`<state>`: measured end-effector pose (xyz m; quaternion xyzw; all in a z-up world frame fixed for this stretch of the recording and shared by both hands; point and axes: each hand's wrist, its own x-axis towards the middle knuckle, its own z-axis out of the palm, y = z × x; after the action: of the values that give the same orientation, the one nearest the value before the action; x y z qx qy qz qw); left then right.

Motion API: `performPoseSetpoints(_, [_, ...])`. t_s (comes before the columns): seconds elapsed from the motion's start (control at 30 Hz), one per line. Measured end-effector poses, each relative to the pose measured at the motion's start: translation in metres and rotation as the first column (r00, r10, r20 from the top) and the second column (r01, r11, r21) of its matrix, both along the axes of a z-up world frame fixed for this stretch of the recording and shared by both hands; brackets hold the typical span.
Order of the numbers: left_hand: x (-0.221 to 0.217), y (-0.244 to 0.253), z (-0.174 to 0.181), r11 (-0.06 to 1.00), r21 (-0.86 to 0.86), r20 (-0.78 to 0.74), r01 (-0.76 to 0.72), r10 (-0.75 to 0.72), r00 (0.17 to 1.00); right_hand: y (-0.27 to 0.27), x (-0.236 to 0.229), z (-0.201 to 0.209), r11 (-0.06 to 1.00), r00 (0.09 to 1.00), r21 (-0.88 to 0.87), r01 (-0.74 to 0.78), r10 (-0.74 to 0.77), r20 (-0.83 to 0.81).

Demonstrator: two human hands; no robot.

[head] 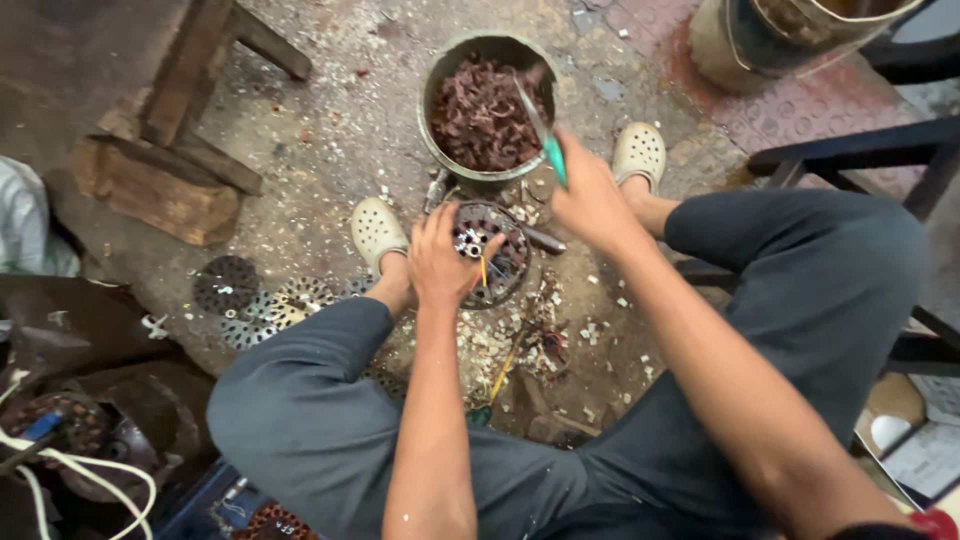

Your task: The person sits on the floor and uses pliers to pull copper wire coils out of a motor stator. The removed copper wire is placed into a nearby metal bucket.

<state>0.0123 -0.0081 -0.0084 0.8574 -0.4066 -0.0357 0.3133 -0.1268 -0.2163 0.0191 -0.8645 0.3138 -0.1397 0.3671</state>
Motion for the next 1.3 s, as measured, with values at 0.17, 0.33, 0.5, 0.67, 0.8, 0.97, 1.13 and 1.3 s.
performPoseSetpoints(0.17, [0.000,-0.003,0.007,0.999,0.017,-0.071,-0.027,0.028,0.997,-0.033,0.021,-0.074,0.919,0.732,-0.276,-0.284,0.022,-0.681])
performPoseSetpoints(0.33, [0.007,-0.009,0.013,0.998,0.058,-0.068,-0.011,0.015,0.998,-0.010,-0.025,-0.112,0.969,0.906,-0.235,-0.072,-0.035,-0.421])
performPoseSetpoints(0.5, [0.009,-0.007,0.005,0.998,0.057,-0.020,0.009,-0.008,1.000,-0.001,-0.015,-0.100,0.995,0.944,-0.093,0.020,-0.049,-0.325])
performPoseSetpoints(0.67, [0.006,-0.006,0.008,1.000,0.023,-0.044,0.010,-0.009,0.999,0.000,0.002,-0.095,0.973,0.942,-0.229,0.010,-0.086,-0.325])
performPoseSetpoints(0.8, [0.009,-0.006,0.011,1.000,0.005,-0.055,0.023,-0.023,0.998,0.006,-0.031,-0.127,0.987,0.869,-0.137,0.079,-0.136,-0.476])
performPoseSetpoints(0.97, [0.008,-0.006,0.007,1.000,0.008,-0.051,0.020,-0.020,0.999,-0.003,-0.065,-0.175,0.983,0.898,-0.094,0.158,-0.183,-0.399])
performPoseSetpoints(1.13, [0.009,-0.005,0.012,1.000,-0.005,-0.066,0.025,-0.025,0.997,0.000,-0.046,-0.140,0.739,0.941,0.592,0.323,-0.180,-0.288])
performPoseSetpoints(1.3, [0.010,-0.003,0.011,0.999,-0.011,-0.087,0.031,-0.032,0.996,0.049,-0.067,-0.023,0.866,0.943,0.476,0.153,0.016,-0.333])
